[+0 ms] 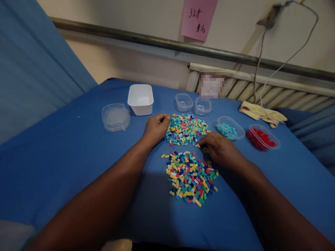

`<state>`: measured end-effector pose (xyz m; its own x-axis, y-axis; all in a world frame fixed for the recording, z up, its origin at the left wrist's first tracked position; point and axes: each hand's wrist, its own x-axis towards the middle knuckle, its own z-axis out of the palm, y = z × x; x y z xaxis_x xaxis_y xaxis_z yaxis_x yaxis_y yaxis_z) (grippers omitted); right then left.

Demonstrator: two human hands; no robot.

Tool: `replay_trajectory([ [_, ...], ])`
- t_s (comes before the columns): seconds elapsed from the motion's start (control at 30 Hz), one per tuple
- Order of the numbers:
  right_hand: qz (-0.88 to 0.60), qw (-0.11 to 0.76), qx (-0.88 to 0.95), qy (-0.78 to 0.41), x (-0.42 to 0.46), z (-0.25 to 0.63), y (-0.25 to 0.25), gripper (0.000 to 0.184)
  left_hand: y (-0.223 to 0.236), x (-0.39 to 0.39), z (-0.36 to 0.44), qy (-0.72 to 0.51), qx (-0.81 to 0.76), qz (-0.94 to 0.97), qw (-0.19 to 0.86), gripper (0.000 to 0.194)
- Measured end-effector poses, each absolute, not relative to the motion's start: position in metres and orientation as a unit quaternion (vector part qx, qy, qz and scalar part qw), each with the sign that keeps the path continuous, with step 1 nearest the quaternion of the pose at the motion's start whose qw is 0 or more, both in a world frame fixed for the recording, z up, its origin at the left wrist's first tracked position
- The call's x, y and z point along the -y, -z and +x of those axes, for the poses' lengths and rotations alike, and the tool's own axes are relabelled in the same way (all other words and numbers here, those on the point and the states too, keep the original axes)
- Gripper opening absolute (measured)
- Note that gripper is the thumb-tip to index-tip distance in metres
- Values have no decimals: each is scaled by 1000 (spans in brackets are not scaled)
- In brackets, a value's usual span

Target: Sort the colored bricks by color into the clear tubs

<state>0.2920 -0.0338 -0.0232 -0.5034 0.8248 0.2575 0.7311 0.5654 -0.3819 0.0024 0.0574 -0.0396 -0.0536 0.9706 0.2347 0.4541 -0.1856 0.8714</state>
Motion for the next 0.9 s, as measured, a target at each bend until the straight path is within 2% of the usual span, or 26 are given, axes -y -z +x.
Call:
replay_trajectory([
  [0.17,-515,187,832,-83,36,292,19,50,40,-58,2,-454,-570,622,287,27],
  [0.27,-493,157,847,-124,40,287,15,48,39,-57,3,-455,-568,621,290,27],
  [0.37,-458,180,853,-175,46,290,12,45,37,-56,4,-453,-566,625,290,26],
  [0.47,-502,208,827,-144,49,299,12,42,37,-55,4,-454,-566,624,289,26],
  [0.57,-563,168,802,-109,51,303,13,40,38,-55,3,-457,-563,624,292,27],
  [0.67,-553,152,806,-145,57,295,10,42,40,-56,2,-456,-562,625,292,27],
  [0.8,-478,194,816,-261,61,283,7,39,40,-57,3,-451,-568,622,294,28],
  [0.9,-488,276,801,-208,50,281,14,31,39,-57,3,-445,-573,624,291,29],
])
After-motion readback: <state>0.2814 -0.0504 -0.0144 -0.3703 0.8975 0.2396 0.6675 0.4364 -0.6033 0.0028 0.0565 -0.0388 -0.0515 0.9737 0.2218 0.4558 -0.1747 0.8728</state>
